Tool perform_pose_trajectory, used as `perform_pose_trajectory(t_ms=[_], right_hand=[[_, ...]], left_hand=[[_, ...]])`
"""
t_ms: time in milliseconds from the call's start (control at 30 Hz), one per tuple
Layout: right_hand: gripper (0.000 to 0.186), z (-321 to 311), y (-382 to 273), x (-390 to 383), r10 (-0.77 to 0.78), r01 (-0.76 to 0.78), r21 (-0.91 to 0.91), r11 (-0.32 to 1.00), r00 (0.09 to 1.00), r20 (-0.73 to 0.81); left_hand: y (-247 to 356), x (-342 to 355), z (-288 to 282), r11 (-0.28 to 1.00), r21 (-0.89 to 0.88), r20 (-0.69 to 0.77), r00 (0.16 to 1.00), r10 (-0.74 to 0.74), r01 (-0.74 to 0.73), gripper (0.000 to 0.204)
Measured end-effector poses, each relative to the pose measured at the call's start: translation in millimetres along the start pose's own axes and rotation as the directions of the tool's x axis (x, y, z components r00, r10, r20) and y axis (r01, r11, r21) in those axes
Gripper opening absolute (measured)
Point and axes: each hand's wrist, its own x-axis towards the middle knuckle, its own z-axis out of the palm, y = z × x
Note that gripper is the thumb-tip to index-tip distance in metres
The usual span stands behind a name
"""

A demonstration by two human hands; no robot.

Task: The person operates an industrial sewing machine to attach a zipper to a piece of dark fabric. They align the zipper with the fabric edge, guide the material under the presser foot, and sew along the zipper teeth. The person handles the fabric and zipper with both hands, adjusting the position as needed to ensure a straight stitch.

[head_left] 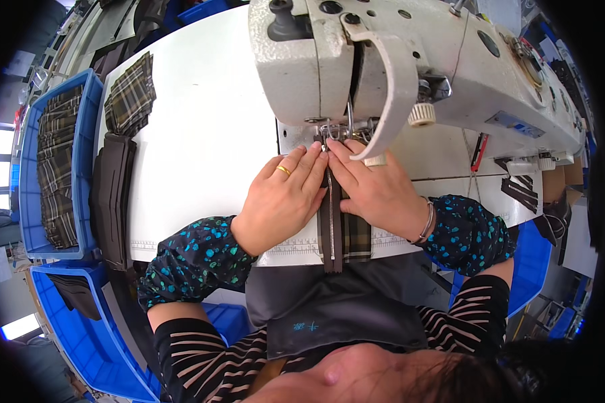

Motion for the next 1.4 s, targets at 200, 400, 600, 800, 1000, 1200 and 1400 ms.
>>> perform_pose_trajectory(t_ms=[200, 400, 600, 800, 1000, 1200, 1400], right_hand=[[0.090, 1, -1, 0, 0.002, -0.002, -0.007, 1.000, 1.000, -0.010], [0.089, -1, -1, 0, -0.015, 0.015, -0.035, 0.999, 1.000, -0.005], [0.086, 1, 2, 0, 0.009, -0.010, -0.034, 0.999, 1.000, -0.016], [0.084, 2, 9, 3, 0.017, -0.018, -0.044, 0.999, 0.999, -0.033], [0.083, 0, 10, 4, 0.018, -0.020, -0.044, 0.999, 0.999, -0.033], [0.081, -1, 10, 3, -0.012, 0.006, -0.099, 0.995, 0.998, -0.063], [0.058, -8, -17, -19, -0.132, 0.112, -0.206, 0.972, 0.988, -0.085]], left_hand=[[0, 0, 2, 1.000, 0.007, 0.018, 1.000, 0.000, 0.000, 0.061], [0, -1, 3, 1.000, 0.019, 0.012, 1.000, -0.005, 0.005, 0.060], [-1, 3, 3, 1.000, 0.016, 0.016, 1.000, -0.009, 0.009, 0.058], [-4, 10, 7, 0.999, 0.029, -0.009, 1.000, -0.017, 0.018, 0.056], [-5, 11, 7, 0.999, 0.030, -0.014, 1.000, -0.016, 0.016, 0.054], [-6, 12, 8, 1.000, -0.004, -0.034, 0.999, -0.007, 0.007, 0.053], [-2, -2, 7, 0.998, -0.036, -0.031, 0.998, 0.056, -0.057, 0.054]])
